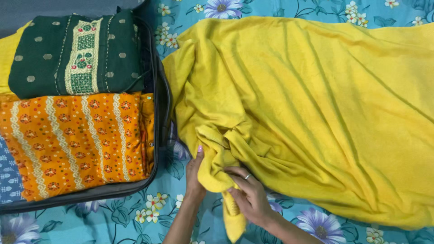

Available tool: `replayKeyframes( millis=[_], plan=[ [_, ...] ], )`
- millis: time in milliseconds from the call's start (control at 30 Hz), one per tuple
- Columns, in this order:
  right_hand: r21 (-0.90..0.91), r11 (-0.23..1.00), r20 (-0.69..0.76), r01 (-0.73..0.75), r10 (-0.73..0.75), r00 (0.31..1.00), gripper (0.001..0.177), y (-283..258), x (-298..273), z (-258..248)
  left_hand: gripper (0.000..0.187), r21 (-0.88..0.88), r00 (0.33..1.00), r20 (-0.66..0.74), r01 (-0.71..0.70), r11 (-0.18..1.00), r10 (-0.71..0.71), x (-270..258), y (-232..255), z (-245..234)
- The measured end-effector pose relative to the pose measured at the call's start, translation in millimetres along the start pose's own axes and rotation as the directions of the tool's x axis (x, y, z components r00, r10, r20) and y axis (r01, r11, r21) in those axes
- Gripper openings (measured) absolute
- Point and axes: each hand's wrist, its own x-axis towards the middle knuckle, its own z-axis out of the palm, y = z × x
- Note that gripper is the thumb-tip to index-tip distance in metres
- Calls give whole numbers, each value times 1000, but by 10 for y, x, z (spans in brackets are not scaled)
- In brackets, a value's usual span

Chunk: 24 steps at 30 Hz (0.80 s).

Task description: The person folds a dark green garment with gold polka dots and places it into an open suitcase. They then unfold a yellow towel, fold it neatly, and place it on top of the other clothes in the suitcase before closing the suitcase.

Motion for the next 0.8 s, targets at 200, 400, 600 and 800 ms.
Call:
replayKeyframes(
  millis=[200, 400, 600, 800],
  plan=[
    [-6, 992, 153, 127, -125, 980, 33, -34, 298, 194, 64, -382, 989, 112, -51, 923, 101, -311, 865, 271],
    [-159, 975, 318, -155, 199, 927, 26, 123, 482, 255, 44, 749, 866, 99, -389, 537, 489, -497, 1287, 345],
    [-353, 890, -272, 288, -392, 879, 40, 141, 755, -94, 31, 793, 652, 27, -476, 381, 757, -511, 1351, 387],
    [-306, 939, -224, 156, -230, 947, 18, 287, 1012, -61, 47, 184, 759, 99, -649, 738, 643, -290, 1448, 535]
  ],
)
